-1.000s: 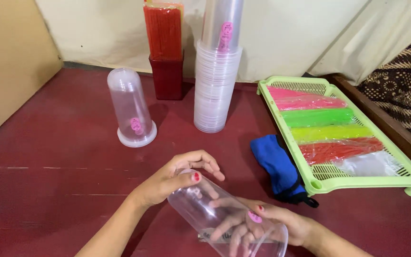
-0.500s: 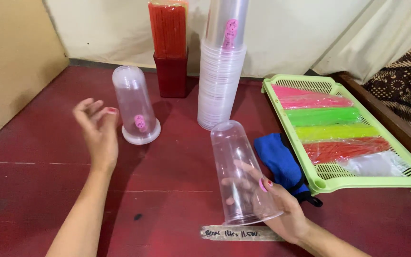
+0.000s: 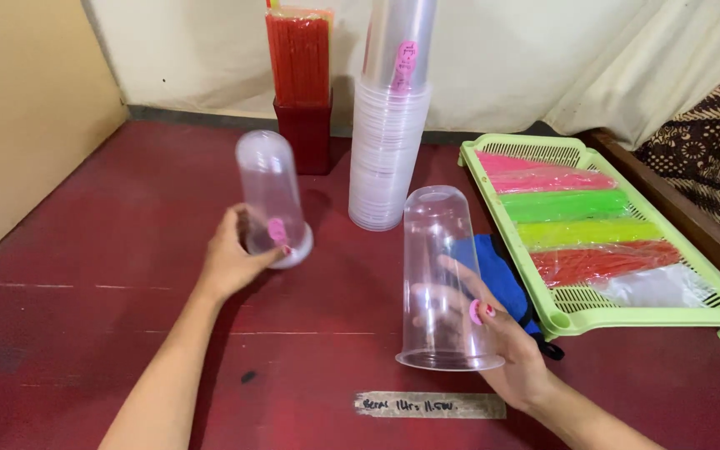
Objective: Cleaning plastic cups with a cloth and stacking them
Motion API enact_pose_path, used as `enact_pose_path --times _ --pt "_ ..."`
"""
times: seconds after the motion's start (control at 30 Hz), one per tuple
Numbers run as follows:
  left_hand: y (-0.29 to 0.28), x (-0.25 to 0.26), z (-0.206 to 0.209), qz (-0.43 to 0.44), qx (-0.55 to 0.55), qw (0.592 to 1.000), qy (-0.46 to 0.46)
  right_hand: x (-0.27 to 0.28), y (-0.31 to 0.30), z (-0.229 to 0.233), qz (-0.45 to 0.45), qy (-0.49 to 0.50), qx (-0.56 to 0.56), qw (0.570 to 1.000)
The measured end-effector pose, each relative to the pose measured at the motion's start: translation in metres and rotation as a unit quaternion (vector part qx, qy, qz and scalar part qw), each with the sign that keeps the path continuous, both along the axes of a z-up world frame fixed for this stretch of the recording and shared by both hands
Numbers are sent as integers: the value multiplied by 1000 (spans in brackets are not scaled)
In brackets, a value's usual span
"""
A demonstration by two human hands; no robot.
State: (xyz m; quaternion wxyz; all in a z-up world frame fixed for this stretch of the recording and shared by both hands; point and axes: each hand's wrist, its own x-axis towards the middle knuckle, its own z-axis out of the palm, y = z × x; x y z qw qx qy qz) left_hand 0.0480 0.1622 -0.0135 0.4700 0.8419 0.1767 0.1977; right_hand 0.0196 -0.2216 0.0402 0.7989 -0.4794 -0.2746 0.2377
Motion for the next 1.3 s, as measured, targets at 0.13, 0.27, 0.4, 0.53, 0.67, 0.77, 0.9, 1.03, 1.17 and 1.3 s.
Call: enact_pose_path --times 0.13,0.27,0.4,0.53,0.67,0.77,0.9,1.03,1.17,1.3 --pt "-35 -1 1 -63 24 997 48 4 -1 -2 -53 21 -38 998" --pt "-72 -6 -3 -194 58 979 0 8 -1 -8 -72 2 -14 997" --pt "-106 -24 17 -258 63 963 37 11 1 -2 -159 -59 -62 984" --pt "-125 -28 5 -296 76 952 -36 11 -1 10 -213 -100 -21 972" --pt "-142 -36 8 -323 78 942 -42 15 -12 15 -265 -136 -6 955" --pt "-149 -43 17 -323 89 942 -11 13 -17 22 -287 -174 24 942" --pt "-153 -50 27 -325 87 942 10 15 -20 21 -359 -235 60 901" --pt "-153 -49 21 -332 90 939 14 16 -17 21 -386 -252 82 884" --pt "-156 -50 21 -346 110 932 -22 13 -11 17 -371 -321 52 870" --pt "-159 -53 27 -354 97 930 -10 9 -2 24 -306 -376 -13 875"
